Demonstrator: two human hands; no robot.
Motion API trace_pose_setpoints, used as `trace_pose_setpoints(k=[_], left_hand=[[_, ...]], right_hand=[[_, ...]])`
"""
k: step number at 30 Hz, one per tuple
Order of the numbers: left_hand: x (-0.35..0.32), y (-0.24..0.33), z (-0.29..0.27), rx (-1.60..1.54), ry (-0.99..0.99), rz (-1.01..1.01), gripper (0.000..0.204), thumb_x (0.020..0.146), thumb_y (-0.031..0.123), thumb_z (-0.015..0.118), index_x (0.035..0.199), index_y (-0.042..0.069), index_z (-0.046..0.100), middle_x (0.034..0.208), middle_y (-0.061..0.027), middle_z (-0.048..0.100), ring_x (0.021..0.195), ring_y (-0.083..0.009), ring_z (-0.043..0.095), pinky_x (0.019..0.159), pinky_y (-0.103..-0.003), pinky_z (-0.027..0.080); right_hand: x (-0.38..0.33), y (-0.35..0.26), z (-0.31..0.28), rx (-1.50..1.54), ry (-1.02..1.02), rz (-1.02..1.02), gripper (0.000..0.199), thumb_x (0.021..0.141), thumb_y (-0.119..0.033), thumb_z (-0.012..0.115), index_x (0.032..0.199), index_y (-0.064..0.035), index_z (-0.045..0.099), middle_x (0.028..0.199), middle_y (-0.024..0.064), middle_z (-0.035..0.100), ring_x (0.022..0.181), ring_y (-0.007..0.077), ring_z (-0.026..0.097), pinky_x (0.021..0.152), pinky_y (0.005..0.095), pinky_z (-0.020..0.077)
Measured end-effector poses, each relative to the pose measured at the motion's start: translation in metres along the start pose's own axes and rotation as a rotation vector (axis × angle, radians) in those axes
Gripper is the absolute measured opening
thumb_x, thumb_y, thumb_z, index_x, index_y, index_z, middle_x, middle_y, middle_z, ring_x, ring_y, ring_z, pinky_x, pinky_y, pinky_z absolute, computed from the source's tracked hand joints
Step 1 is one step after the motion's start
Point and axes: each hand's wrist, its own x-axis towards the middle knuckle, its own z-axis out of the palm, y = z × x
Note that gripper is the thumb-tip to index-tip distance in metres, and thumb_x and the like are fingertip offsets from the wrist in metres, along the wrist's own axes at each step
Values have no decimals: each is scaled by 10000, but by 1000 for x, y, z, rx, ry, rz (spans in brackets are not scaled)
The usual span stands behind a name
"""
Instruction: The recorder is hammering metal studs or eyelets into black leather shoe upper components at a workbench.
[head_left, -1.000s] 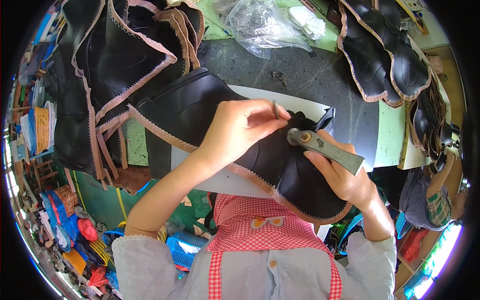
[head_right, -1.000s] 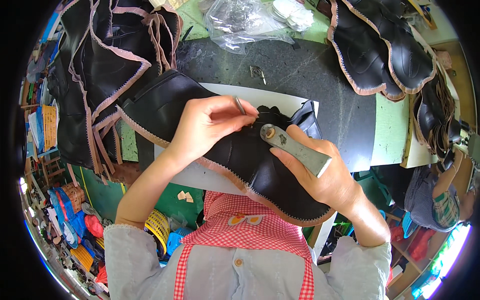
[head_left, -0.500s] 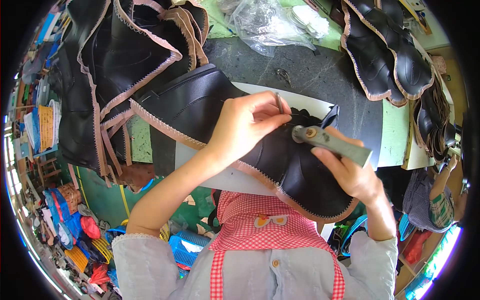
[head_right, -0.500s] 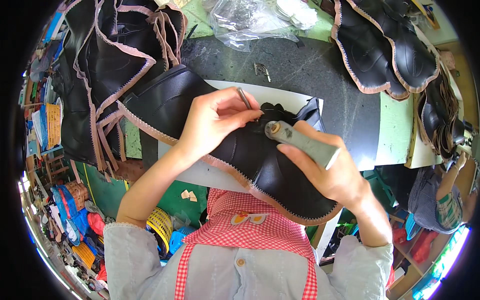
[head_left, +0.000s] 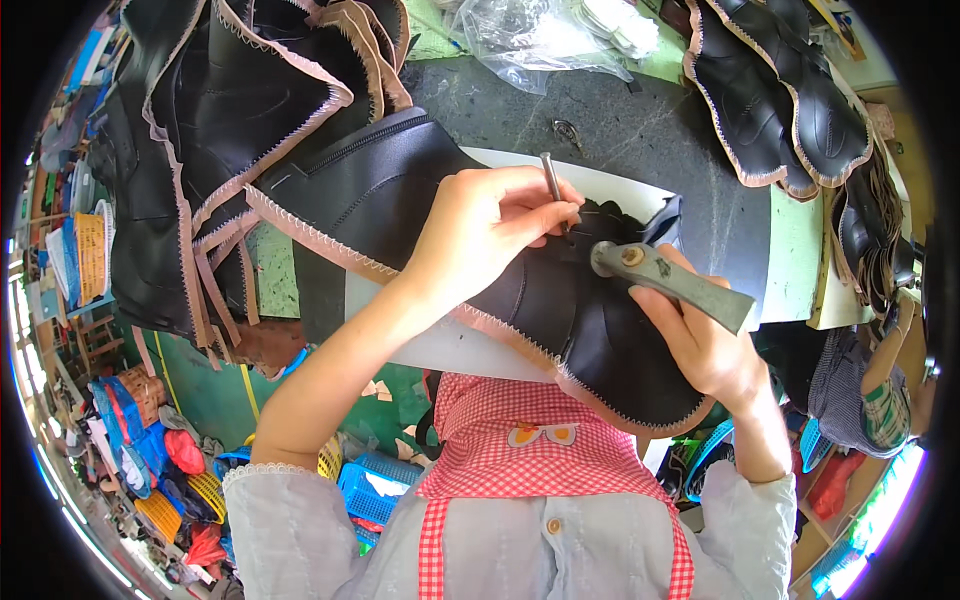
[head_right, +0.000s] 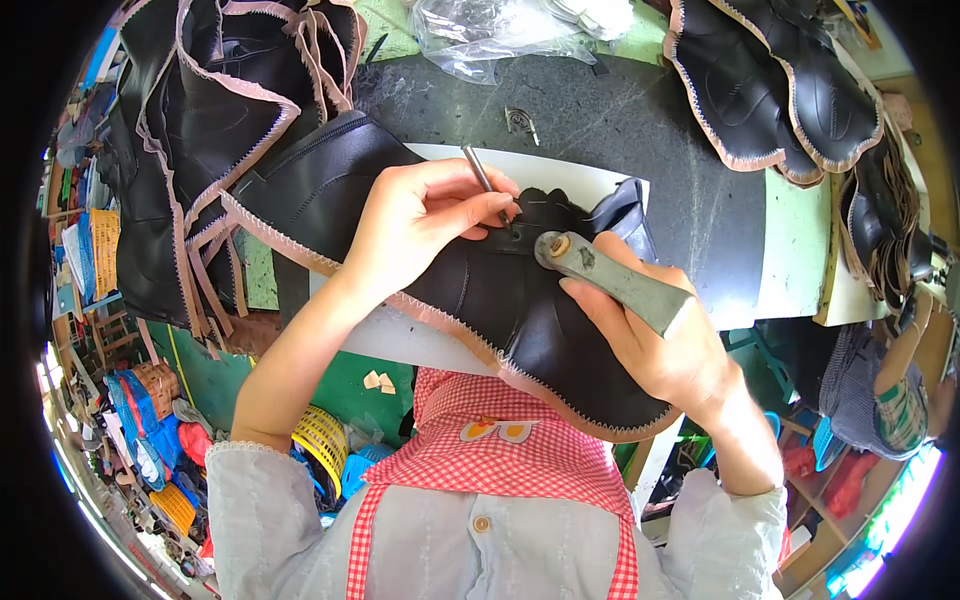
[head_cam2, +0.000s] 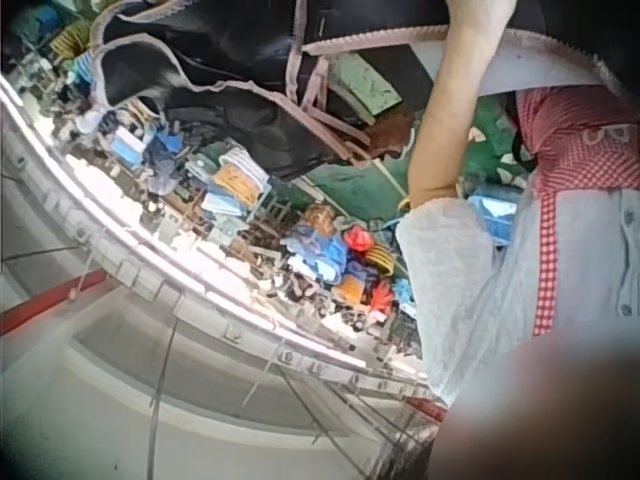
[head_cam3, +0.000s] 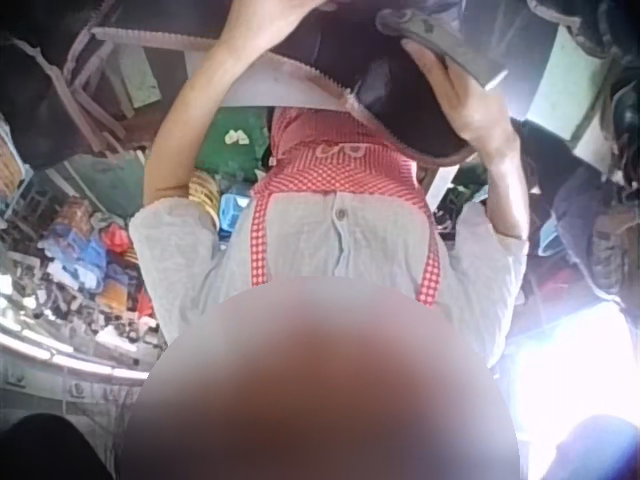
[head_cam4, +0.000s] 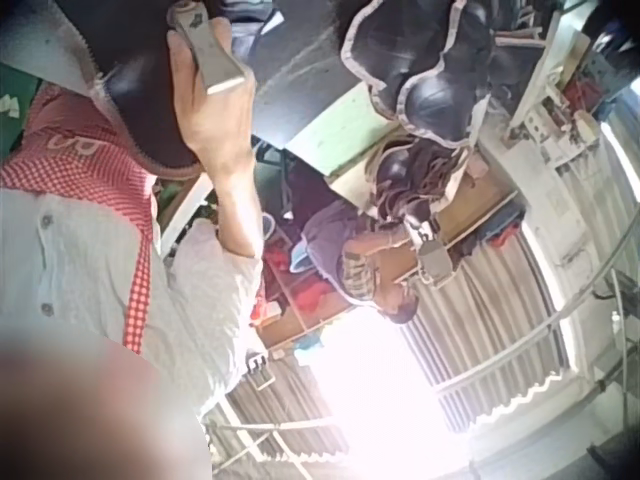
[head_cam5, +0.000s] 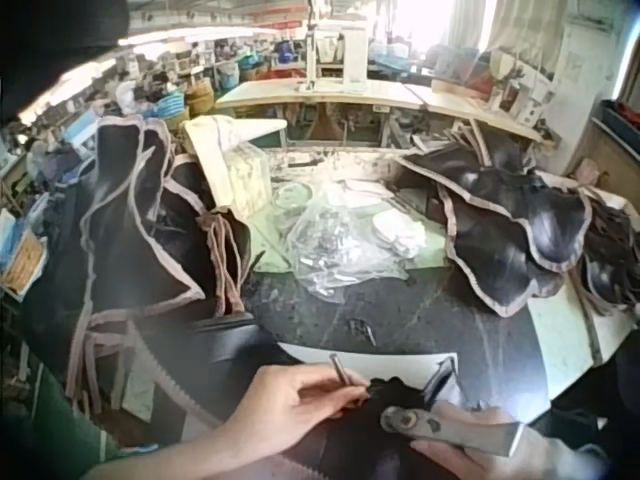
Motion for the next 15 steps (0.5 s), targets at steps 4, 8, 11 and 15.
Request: trace_pose_setpoints(k=[4, 8, 11, 15], left_hand=[[-1, -6, -1, -36, 36, 30, 130, 913, 35, 656, 1026, -14, 696, 865, -43, 728, 760, -67, 663, 667, -208, 527], [-5, -6, 0, 13, 23, 93, 116, 905, 19, 657, 1006, -31, 685, 872, -58, 728, 821, -79, 675, 738, -232, 551], [-9, -6, 5, 94, 47, 209, 107, 892, 14, 670, 981, -41, 694, 907, -62, 723, 843, -86, 679, 719, -231, 545], [-13, -14, 10, 486, 218, 568, 111, 807, 94, 747, 904, 48, 720, 812, -82, 710, 673, -226, 697, 565, -283, 537]], right_hand=[[1, 3, 3, -16, 5, 0, 238, 930, -89, 636, 1127, 33, 579, 733, 218, 598, 640, 403, 609, 546, 371, 460], [2, 7, 3, -53, 59, -105, 248, 927, -99, 646, 1123, 41, 587, 759, 235, 608, 647, 397, 618, 553, 383, 468], [5, 1, -7, -39, 21, -42, 245, 922, -101, 656, 1108, 46, 597, 834, 229, 642, 659, 392, 626, 580, 387, 482], [-3, -36, -36, -11, 178, 40, 488, 951, -475, 555, 1075, -4, 595, 732, 9, 545, 630, 98, 474, 554, 268, 400]])
